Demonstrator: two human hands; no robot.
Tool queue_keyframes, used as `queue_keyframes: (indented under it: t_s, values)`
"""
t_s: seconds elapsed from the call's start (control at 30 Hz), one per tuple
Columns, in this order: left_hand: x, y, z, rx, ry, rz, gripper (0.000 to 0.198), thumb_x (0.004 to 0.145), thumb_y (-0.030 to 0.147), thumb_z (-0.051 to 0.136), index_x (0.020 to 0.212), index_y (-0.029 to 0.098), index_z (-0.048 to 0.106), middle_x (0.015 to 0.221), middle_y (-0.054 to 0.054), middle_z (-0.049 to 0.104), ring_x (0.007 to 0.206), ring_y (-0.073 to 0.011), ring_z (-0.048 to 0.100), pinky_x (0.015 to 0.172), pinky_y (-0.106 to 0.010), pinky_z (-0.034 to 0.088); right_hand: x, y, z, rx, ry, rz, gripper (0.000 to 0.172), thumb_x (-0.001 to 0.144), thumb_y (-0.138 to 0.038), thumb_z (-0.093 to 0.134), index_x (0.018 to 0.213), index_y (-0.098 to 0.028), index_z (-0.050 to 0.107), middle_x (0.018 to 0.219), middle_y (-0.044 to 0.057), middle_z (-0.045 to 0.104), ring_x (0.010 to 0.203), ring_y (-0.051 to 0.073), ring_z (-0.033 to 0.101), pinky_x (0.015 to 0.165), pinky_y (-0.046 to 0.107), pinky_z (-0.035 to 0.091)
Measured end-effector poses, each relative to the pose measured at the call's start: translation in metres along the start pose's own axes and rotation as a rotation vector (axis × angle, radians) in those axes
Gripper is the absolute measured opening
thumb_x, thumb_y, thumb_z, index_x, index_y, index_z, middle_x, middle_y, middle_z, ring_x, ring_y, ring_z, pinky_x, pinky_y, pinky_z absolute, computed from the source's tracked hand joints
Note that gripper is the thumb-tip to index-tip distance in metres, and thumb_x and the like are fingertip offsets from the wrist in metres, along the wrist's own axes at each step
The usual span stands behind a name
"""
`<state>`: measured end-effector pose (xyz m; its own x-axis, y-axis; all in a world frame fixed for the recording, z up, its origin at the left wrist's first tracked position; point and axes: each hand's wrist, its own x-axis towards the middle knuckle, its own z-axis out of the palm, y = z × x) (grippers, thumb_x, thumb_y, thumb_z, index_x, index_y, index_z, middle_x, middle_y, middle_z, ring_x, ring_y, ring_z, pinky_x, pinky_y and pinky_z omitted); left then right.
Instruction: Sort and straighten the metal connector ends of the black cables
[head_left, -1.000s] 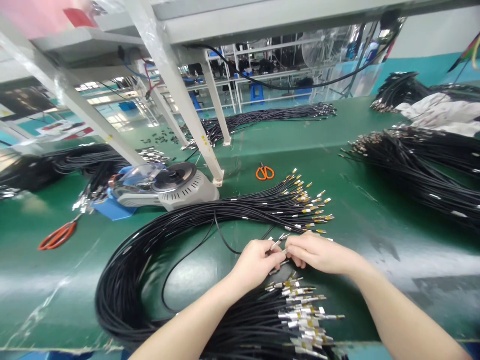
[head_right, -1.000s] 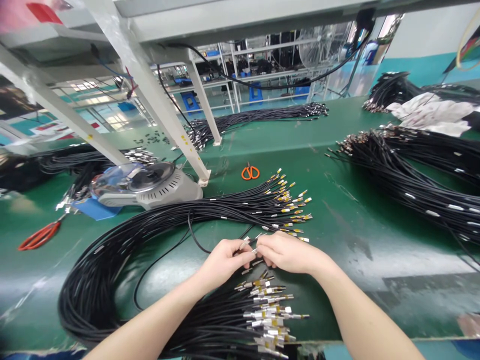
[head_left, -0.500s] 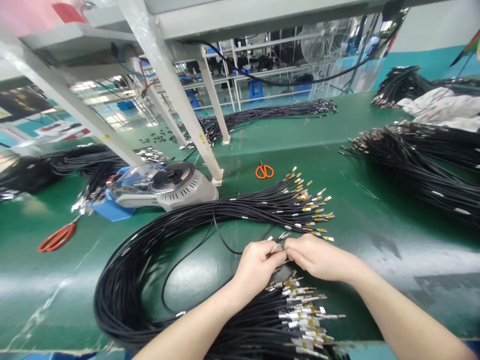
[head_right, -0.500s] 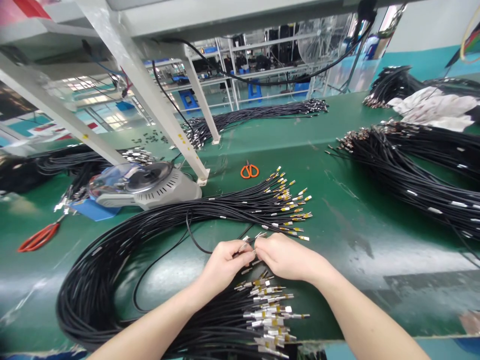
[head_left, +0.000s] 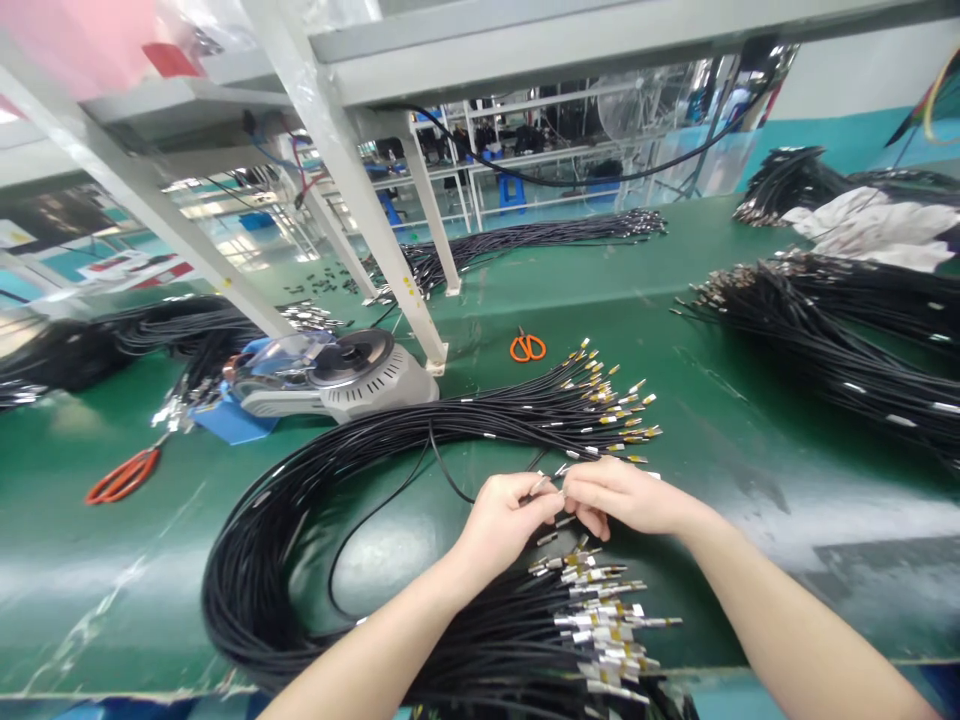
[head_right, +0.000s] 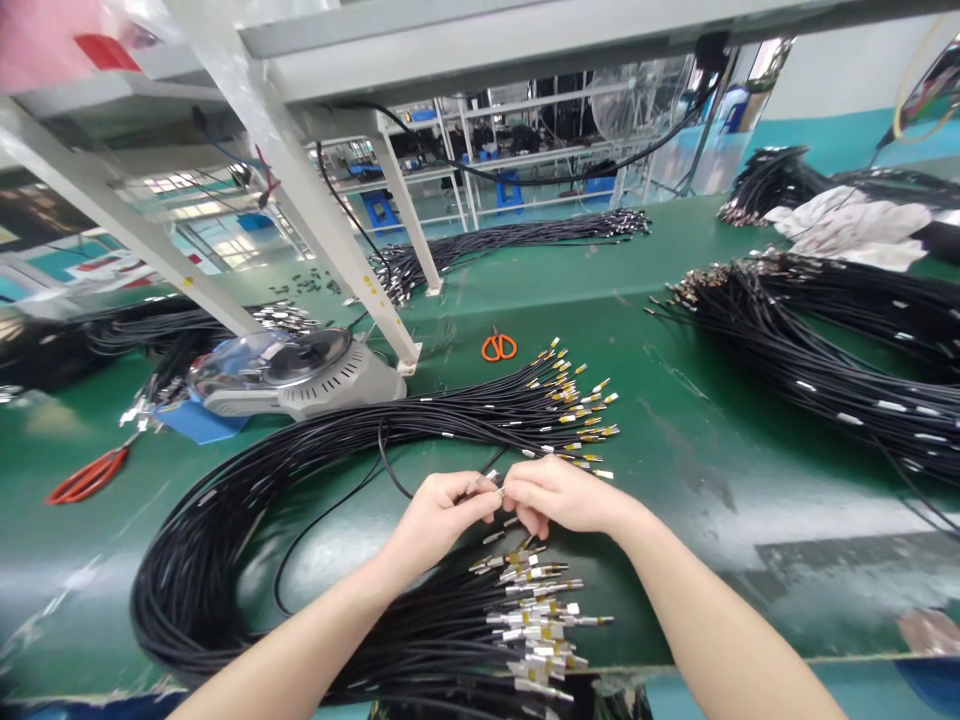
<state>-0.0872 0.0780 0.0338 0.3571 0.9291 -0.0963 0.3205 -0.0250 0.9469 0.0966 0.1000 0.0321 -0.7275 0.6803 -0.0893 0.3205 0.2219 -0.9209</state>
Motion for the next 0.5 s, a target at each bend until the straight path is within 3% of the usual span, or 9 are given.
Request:
queue_keyframes:
  t_s: [0.1, 0.23, 0.37, 0.5]
  values:
    - [-0.009, 0.010, -0.019, -0.110, 0.035, 0.015, 0.016, 0.072, 0.026, 0.059, 0.063, 0.013, 0.064, 0.063, -0.001, 0.057, 0.063, -0.0112, 0.049, 0.062, -0.022, 0.037, 0.000, 0.005, -0.004, 0.051, 0.068, 0.031, 0.027, 0.088, -0.033, 0.035, 0.084, -0.013, 0.053, 0.053, -0.002, 0.053, 0.048, 0.011, 0.052, 0.052, 0.023, 0.043]
    - [-0.031, 0.018, -0.052, -0.320, 0.118, 0.020, 0.010, 0.067, 0.024, 0.065, 0.067, 0.014, 0.066, 0.085, -0.004, 0.054, 0.075, -0.0126, 0.051, 0.055, -0.019, 0.035, 0.004, 0.008, 0.001, -0.239, 0.072, 0.059, 0.017, 0.083, -0.024, 0.042, 0.083, -0.015, 0.057, 0.057, -0.001, 0.055, 0.050, 0.011, 0.050, 0.052, 0.021, 0.039]
    - [-0.050, 0.018, -0.079, -0.502, 0.255, -0.002, 0.011, 0.064, 0.023, 0.069, 0.061, 0.013, 0.063, 0.086, -0.004, 0.051, 0.064, -0.0079, 0.047, 0.050, -0.018, 0.033, 0.007, 0.008, 0.012, -0.515, 0.041, 0.022, 0.012, 0.079, -0.018, 0.048, 0.081, -0.018, 0.059, 0.062, 0.000, 0.057, 0.057, 0.012, 0.050, 0.055, 0.022, 0.036]
    - [-0.055, 0.011, -0.092, -0.664, 0.463, -0.025, 0.014, 0.063, 0.024, 0.071, 0.069, 0.014, 0.065, 0.084, -0.004, 0.056, 0.054, -0.0044, 0.040, 0.048, -0.018, 0.032, 0.007, 0.013, 0.019, -0.633, 0.053, 0.008, 0.013, 0.076, -0.013, 0.047, 0.080, -0.020, 0.057, 0.072, 0.001, 0.059, 0.067, 0.015, 0.052, 0.060, 0.024, 0.036]
